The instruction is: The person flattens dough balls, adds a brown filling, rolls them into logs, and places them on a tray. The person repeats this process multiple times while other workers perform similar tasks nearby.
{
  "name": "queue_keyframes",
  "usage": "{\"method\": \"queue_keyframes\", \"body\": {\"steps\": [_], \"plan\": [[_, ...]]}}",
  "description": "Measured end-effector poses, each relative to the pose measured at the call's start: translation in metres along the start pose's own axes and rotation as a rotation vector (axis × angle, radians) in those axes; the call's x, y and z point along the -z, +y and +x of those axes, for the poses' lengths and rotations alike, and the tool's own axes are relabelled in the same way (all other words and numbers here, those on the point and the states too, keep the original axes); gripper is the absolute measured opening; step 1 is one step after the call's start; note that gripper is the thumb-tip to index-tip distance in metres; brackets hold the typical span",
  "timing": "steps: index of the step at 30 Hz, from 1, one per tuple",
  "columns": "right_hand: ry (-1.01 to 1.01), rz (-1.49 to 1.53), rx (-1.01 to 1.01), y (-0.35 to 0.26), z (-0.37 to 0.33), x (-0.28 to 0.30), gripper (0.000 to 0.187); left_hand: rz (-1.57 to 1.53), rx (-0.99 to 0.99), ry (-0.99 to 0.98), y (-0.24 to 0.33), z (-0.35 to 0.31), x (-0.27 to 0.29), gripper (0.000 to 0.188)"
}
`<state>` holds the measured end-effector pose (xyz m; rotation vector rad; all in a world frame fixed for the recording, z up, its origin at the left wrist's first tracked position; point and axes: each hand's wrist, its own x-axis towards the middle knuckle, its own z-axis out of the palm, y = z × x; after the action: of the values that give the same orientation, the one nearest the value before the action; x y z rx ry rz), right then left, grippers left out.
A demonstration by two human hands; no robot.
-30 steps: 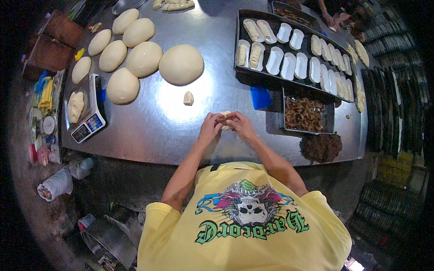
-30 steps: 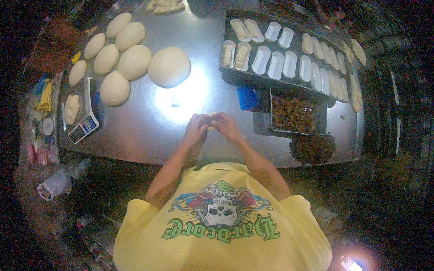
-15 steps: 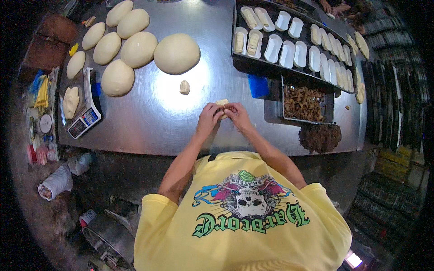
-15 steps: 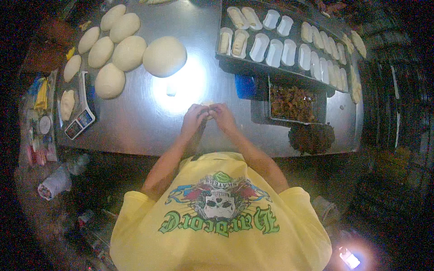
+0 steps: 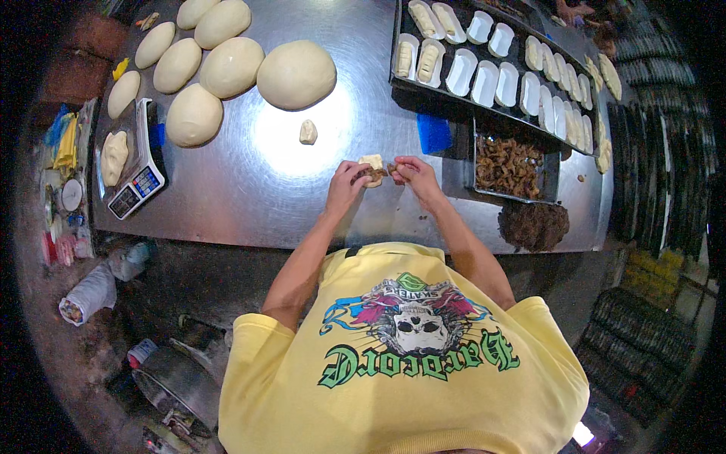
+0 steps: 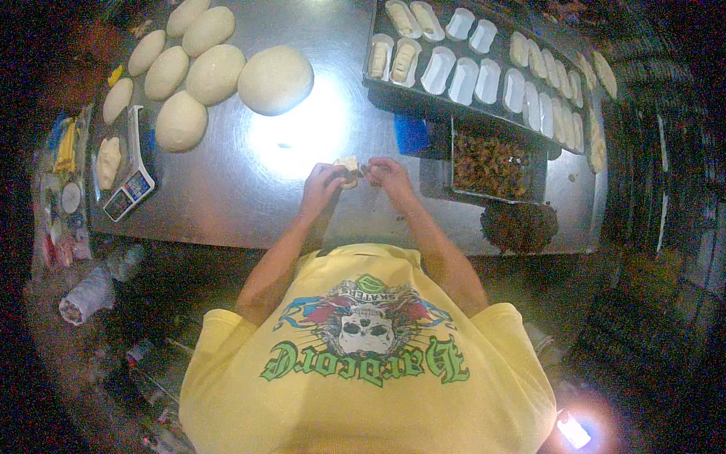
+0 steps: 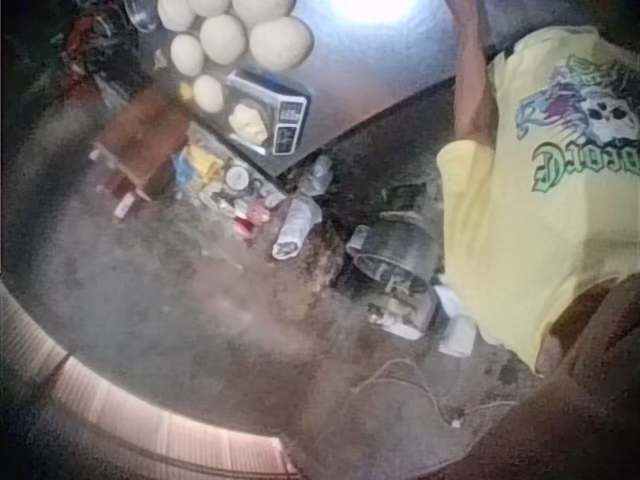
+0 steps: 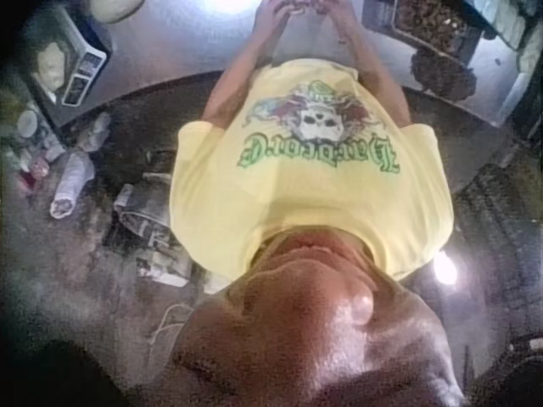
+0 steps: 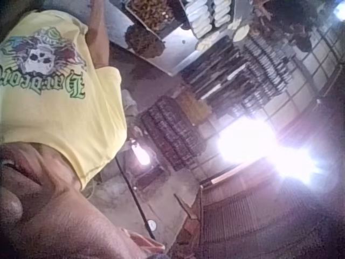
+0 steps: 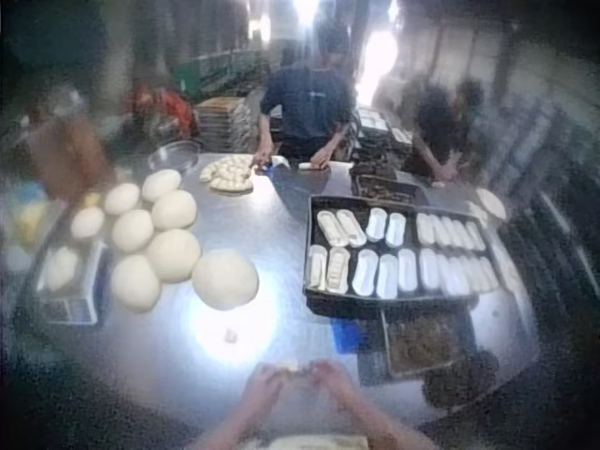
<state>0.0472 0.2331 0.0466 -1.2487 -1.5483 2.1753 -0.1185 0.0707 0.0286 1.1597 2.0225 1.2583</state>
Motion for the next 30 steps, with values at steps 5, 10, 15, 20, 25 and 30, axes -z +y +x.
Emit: {"method": "queue_keyframes", "body": {"steps": [5,10,15,20,25,30], "plan": [[-0.100,-0.108,0.080,0.002,0.004,-0.013,0.023,-0.011,-0.013,0.017,-0.007,-0.004,0.001,0.039],[-0.034,-0.676,0.456,0.018,0.013,-0.035,0.027,-0.169,0.070,-0.048,0.006,-0.003,0.012,0.044],[-0.042,-0.865,0.697,0.002,0.000,-0.037,0.037,0.160,-0.200,0.064,-0.004,-0.007,0.007,0.042],[-0.064,-0.806,0.521,0.007,-0.001,-0.037,0.034,0.099,-0.163,0.069,-0.013,-0.006,-0.002,0.032],[0.011,-0.799,0.554,0.006,-0.005,-0.047,0.024,0.010,-0.055,-0.005,-0.015,-0.005,0.002,0.030],[0.105,-0.753,0.594,0.019,-0.007,-0.049,0.018,0.008,-0.125,0.041,0.000,-0.011,0.005,0.030]]}}
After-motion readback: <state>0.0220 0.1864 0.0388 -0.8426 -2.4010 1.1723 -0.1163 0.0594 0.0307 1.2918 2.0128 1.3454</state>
